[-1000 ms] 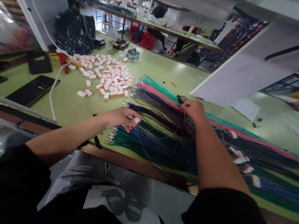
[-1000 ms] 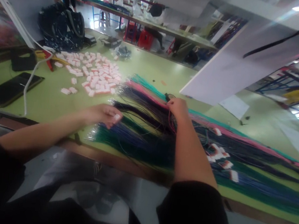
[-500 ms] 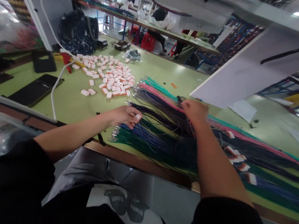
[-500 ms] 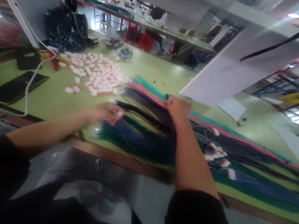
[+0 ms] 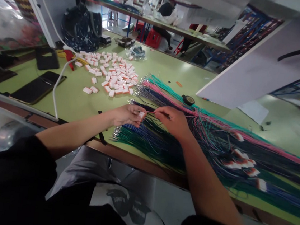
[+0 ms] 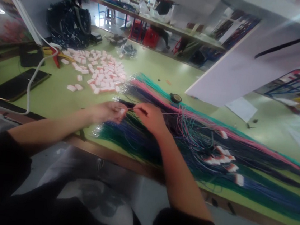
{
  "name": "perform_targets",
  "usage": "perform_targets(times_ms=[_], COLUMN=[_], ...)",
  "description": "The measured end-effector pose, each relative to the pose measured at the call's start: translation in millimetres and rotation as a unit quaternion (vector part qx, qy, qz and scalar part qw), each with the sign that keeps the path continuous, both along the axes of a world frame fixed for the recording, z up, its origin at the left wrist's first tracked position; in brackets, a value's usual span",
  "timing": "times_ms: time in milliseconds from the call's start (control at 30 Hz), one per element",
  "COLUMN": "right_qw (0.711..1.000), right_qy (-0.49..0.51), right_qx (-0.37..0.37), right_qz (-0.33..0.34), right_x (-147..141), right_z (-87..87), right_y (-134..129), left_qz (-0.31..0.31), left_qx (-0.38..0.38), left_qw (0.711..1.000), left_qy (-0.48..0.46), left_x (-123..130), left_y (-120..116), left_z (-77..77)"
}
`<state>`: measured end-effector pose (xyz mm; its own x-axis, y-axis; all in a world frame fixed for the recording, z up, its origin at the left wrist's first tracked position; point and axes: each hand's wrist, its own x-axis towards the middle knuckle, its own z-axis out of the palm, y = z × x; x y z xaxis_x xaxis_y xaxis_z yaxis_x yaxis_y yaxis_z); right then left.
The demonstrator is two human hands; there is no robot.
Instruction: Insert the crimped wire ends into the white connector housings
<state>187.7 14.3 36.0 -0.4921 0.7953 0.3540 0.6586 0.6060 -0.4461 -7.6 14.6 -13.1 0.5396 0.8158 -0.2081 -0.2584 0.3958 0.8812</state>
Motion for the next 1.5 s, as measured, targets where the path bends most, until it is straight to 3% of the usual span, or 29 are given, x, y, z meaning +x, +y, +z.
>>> perform_targets(times_ms=[133,333,767,1067,1267,1500], right_qw=[0.995,0.994,0.987,0.989,0.988,0.996], right_qy=[-0.02,-0.004,-0.018,-0.042,-0.058,0.002], right_qx=[0.084,0.106,0.148,0.117,0.118,0.063], right_qz=[0.056,-0.009,-0.054,-0.077,-0.076,-0.067], right_x=[-12.0,-4.4,-11.1,-13.4,-16.7,-13.2], right_z=[-4.3,-5.8,-16.9,-15.6,-23.7,-24.5], right_y=[-11.8,-20.5,-22.8,-25.6,-24.3,-20.7], left_qz=[-0.01,-0.027,-0.015,0.003,0.03,0.029], left_qx=[-0.004,-0.017,-0.036,-0.02,0.018,0.0], left_qw=[0.999,0.997,0.998,1.0,0.999,0.999], left_qy=[-0.033,-0.068,-0.047,-0.019,0.011,0.023], left_x=[0.4,0.9,1.8,5.3,9.8,10.0], left_y=[-1.8,-4.1,-7.4,-9.9,-14.9,-12.7], left_z=[-0.3,0.5,3.7,4.6,5.5,4.6])
